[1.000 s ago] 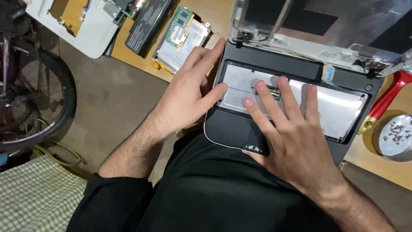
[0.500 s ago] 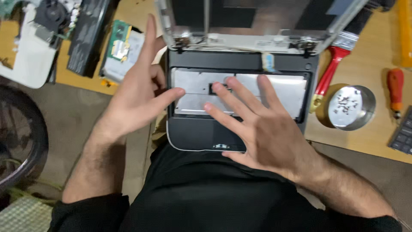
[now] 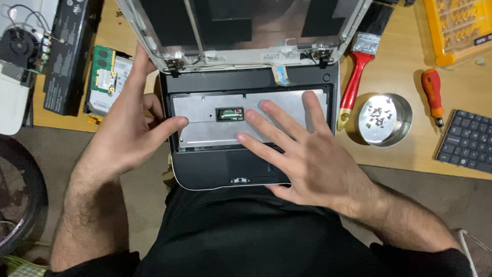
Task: The person removes the old keyboard from a disassembled laptop and installs a new one. They align the new keyboard, connect the ribbon cable to the motherboard, and secure it with screws using a screwdriver. Finally, they test the keys and place the laptop lid back on.
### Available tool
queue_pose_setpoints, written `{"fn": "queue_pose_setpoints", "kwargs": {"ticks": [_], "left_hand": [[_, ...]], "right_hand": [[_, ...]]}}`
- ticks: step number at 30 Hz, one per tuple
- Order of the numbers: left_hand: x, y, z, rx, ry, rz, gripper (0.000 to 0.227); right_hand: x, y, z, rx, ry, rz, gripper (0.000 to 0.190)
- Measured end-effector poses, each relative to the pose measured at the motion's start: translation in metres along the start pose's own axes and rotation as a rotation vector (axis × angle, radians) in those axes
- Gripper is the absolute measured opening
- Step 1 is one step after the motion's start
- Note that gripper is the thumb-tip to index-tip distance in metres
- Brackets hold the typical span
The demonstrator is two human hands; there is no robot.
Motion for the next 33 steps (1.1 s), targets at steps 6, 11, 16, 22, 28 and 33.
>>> {"fn": "queue_pose_setpoints", "kwargs": {"ticks": [6, 11, 16, 22, 28, 33], "left_hand": [[-0.006, 0.0, -0.009, 0.034, -0.025, 0.037, 0.124], [-0.007, 0.001, 0.0, -0.023, 0.036, 0.035, 0.126], [-0.005, 0.001, -0.006, -0.057, 0.006, 0.041, 0.127], [-0.006, 0.0, -0.013, -0.104, 0.051, 0.035, 0.13], [-0.014, 0.002, -0.017, 0.016, 0.008, 0.021, 0.123], [-0.015, -0.002, -0.022, -0.005, 0.072, -0.056, 0.116]], "right_hand": [[0.004, 0.004, -0.008, -0.039, 0.043, -0.029, 0.157], [0.015, 0.003, -0.008, 0.043, 0.0, 0.033, 0.158], [0.013, 0.003, -0.004, 0.086, -0.021, 0.055, 0.158], [0.011, 0.007, -0.005, 0.174, 0.029, 0.017, 0.163], [0.013, 0.003, -0.004, 0.146, 0.0, 0.013, 0.161], [0.013, 0.001, -0.002, 0.165, -0.012, 0.012, 0.162]]}}
Point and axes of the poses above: each hand's wrist, its own x-axis away from the middle knuckle, its own y-axis out of the back of the hand, z = x × y, the point moved 2 cm from there along -x, towards the middle knuckle, and after that the axes turned 9 degrees about y, right-handed, at the moved point
